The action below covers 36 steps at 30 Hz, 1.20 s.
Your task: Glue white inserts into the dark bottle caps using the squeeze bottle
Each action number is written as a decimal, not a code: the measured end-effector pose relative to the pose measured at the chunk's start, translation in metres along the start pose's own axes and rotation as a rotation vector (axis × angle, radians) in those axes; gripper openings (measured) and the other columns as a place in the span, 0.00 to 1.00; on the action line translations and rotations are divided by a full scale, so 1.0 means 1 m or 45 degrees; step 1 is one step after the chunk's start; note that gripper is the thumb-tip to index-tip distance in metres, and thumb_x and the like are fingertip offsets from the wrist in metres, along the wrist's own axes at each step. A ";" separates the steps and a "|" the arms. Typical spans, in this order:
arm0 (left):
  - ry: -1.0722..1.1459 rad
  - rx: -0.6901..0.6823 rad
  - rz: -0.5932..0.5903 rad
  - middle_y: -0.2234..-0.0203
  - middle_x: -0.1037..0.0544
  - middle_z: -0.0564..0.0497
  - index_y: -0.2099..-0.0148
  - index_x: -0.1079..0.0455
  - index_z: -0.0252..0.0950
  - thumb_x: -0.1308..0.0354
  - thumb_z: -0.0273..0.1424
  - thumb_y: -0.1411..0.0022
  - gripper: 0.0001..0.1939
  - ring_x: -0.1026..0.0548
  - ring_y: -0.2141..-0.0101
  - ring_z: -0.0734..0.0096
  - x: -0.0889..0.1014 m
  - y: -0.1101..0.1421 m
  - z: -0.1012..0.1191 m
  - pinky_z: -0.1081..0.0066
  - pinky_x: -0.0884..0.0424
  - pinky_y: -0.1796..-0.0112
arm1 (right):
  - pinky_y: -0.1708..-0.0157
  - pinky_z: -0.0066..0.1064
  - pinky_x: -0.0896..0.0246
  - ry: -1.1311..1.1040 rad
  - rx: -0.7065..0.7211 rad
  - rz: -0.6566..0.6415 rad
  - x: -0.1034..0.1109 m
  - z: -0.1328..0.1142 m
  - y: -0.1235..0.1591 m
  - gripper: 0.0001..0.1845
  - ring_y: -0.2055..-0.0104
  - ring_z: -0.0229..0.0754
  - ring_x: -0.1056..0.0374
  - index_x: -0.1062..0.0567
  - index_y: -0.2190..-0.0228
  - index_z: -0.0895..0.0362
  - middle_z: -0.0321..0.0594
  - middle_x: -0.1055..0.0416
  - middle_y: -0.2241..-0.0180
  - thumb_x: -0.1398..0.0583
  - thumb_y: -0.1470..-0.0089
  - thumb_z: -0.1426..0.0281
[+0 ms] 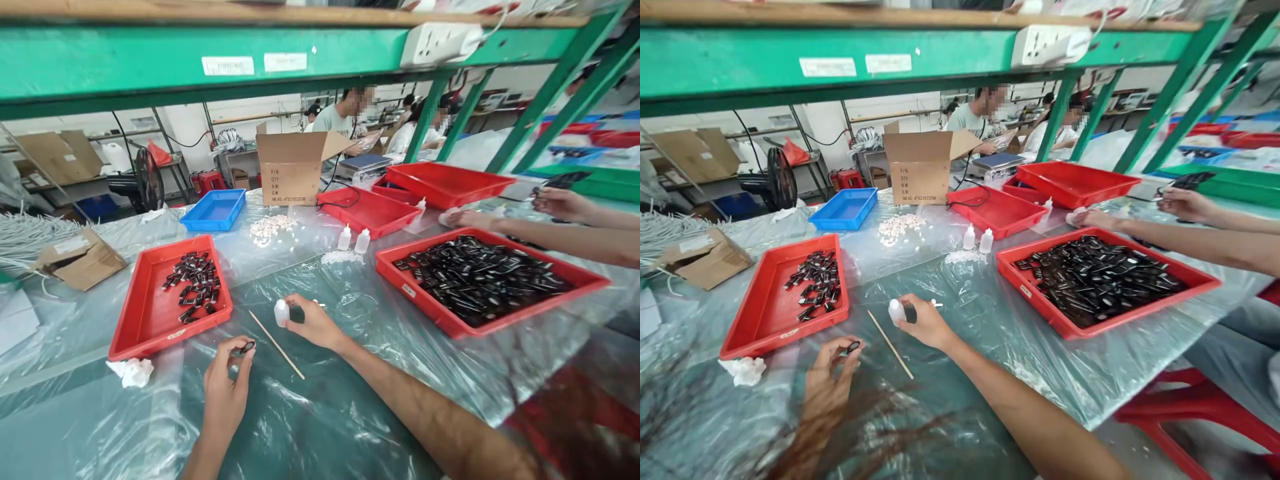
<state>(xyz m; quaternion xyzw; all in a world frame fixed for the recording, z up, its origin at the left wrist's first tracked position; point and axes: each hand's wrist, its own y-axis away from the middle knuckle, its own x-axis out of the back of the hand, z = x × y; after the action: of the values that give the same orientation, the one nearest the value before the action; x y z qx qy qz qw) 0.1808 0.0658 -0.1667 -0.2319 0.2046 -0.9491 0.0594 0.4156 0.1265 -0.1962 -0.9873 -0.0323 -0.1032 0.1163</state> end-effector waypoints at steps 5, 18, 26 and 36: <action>-0.067 -0.077 0.015 0.64 0.18 0.54 0.60 0.31 0.46 0.44 0.46 0.40 0.12 0.17 0.66 0.66 0.002 -0.001 0.004 0.71 0.19 0.68 | 0.44 0.45 0.31 0.175 0.028 -0.021 0.021 -0.001 -0.005 0.23 0.50 0.52 0.23 0.20 0.57 0.50 0.39 0.17 0.55 0.25 0.58 0.68; -0.107 -0.088 -0.038 0.64 0.18 0.55 0.59 0.31 0.47 0.45 0.44 0.39 0.10 0.19 0.69 0.68 0.005 -0.003 0.002 0.72 0.22 0.68 | 0.58 0.33 0.25 0.771 -0.030 -0.138 0.086 0.019 -0.010 0.14 0.64 0.36 0.27 0.21 0.61 0.59 0.37 0.22 0.62 0.34 0.31 0.59; -0.089 -0.151 -0.010 0.66 0.19 0.58 0.60 0.30 0.50 0.45 0.43 0.41 0.09 0.19 0.71 0.67 0.005 -0.006 0.001 0.70 0.21 0.68 | 0.54 0.37 0.21 0.967 0.022 -0.078 0.080 0.008 -0.001 0.15 0.57 0.40 0.22 0.21 0.49 0.58 0.41 0.20 0.55 0.36 0.29 0.60; -0.096 -0.196 0.003 0.68 0.19 0.58 0.61 0.30 0.49 0.46 0.43 0.42 0.09 0.19 0.74 0.66 0.006 -0.008 0.004 0.70 0.21 0.71 | 0.67 0.29 0.31 1.021 0.117 0.511 0.062 -0.036 0.005 0.20 0.69 0.36 0.26 0.18 0.65 0.58 0.41 0.23 0.69 0.37 0.30 0.55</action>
<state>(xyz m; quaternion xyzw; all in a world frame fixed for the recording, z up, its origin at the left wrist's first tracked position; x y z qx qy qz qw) 0.1772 0.0704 -0.1579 -0.2709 0.2750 -0.9211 0.0503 0.4690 0.1156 -0.1498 -0.8499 0.2030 -0.4513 0.1811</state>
